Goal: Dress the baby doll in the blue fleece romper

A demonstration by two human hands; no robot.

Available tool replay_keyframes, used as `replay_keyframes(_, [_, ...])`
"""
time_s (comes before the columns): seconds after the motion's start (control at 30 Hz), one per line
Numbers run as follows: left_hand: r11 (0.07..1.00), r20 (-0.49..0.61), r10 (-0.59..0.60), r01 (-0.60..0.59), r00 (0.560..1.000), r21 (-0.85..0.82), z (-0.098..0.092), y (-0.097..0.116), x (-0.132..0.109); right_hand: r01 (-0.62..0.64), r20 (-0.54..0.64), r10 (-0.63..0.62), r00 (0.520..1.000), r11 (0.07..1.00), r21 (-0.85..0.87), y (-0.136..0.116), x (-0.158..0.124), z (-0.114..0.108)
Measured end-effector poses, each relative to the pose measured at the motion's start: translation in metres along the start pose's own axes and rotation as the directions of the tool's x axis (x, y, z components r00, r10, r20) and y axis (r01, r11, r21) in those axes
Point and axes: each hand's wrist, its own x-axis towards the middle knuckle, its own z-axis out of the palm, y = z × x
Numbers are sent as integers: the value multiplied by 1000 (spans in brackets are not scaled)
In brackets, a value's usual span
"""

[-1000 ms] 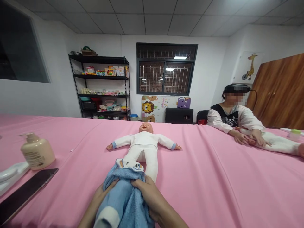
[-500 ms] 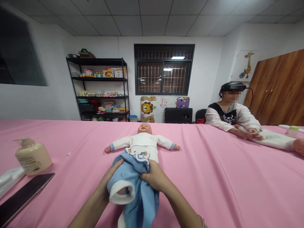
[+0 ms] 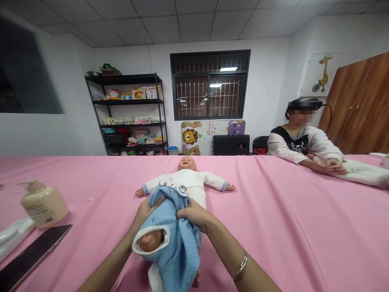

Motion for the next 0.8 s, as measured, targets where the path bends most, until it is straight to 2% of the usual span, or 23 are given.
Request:
replay_keyframes(0.07, [965, -39, 69, -57, 997, 255, 5, 1, 3, -18, -40, 22, 999, 995, 97, 6, 4, -4])
replay_keyframes(0.13, [882, -80, 139, -86, 987, 464, 11, 2, 10, -4, -80, 19, 997, 983, 186, 13, 8, -7])
replay_keyframes(0.2, [814, -105, 194, -100, 975, 573, 18, 1, 21, 4, -110, 22, 994, 973, 230, 18, 10, -9])
replay_keyframes(0.23, [808, -109, 215, -114, 971, 578, 21, 0, 28, 4, -116, 24, 993, 973, 230, 19, 10, -11])
replay_keyframes(0.3, [866, -78, 240, -177, 968, 468, 26, -2, 41, 31, -115, -9, 993, 980, 195, 19, 8, -15])
replay_keyframes(0.37, [949, -8, 219, -212, 976, 232, 28, -5, 51, 82, -87, -73, 993, 991, 103, 16, 4, -20])
replay_keyframes(0.4, [977, 36, 181, -184, 983, 106, 28, -8, 54, 103, -59, -101, 993, 994, 37, 14, 3, -24])
replay_keyframes(0.47, [993, 130, 46, -30, 990, -116, 27, -12, 54, 164, 33, -162, 986, 980, -112, 10, 2, -33])
replay_keyframes(0.53, [943, 207, -86, 147, 975, -299, 23, -18, 50, 259, 93, -243, 966, 938, -230, 9, 7, -44])
replay_keyframes(0.57, [907, 230, -125, 205, 965, -367, 20, -21, 49, 304, 82, -293, 953, 912, -273, 10, 11, -50])
replay_keyframes(0.63, [863, 237, -183, 271, 954, -426, 15, -29, 48, 324, -50, -366, 929, 872, -368, 13, 21, -60])
replay_keyframes(0.7, [871, 199, -237, 299, 951, -391, 11, -39, 52, 241, -270, -387, 882, 861, -447, 18, 31, -66])
replay_keyframes(0.77, [899, 157, -256, 295, 954, -323, 6, -50, 58, 180, -407, -332, 851, 912, -368, 20, 35, -67])
replay_keyframes(0.8, [918, 142, -250, 281, 958, -280, 5, -53, 61, 186, -408, -281, 869, 948, -258, 20, 34, -66])
